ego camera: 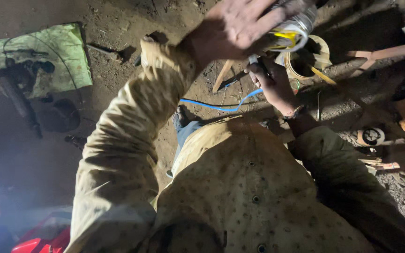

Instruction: The person sits on the ground and winds white string tightly around a rusty metal pipe, pulling the string taut with both hands. They then use a small blade to trim the string and press white tape around the wound section to secure it.

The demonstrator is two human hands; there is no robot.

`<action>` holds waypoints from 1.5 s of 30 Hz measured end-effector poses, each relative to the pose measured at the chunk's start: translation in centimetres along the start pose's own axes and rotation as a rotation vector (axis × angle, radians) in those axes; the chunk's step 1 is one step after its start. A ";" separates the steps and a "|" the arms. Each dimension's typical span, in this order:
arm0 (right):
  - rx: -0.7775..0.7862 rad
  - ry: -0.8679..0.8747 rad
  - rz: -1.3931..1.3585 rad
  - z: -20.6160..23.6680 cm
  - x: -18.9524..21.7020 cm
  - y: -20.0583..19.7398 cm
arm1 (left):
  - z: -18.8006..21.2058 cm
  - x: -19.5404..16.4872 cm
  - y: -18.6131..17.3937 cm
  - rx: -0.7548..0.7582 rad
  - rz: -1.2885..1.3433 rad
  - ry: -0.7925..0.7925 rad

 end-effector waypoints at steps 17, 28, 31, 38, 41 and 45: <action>0.238 0.256 -0.031 2.3 -4.2 2.3 | 8.8 -3.6 6.9 -0.687 1.200 -1.311; 0.089 -0.376 0.833 3.6 -0.4 -2.3 | 8.7 -3.8 6.5 -0.781 1.482 -1.157; 0.095 -0.352 0.784 4.1 -0.8 -3.6 | 8.8 -4.5 7.3 -0.792 1.483 -1.202; -0.066 -0.333 0.640 5.4 -2.0 -3.9 | 8.6 -7.1 9.1 -1.316 1.519 -1.159; 0.014 -0.174 0.615 5.1 -3.0 -3.7 | 9.6 -6.7 9.6 -1.233 1.405 -1.329; -0.083 -0.289 0.745 4.8 -1.2 -3.5 | 7.4 -6.3 8.3 -1.233 1.425 -1.104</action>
Point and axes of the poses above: each hand's wrist, its own z-axis away from the middle knuckle, its own y-axis out of the palm, x = y × z, the point moved 7 cm from there along -z, towards the middle knuckle, and after that the axes turned 12 degrees about y, right-handed, at the moved point
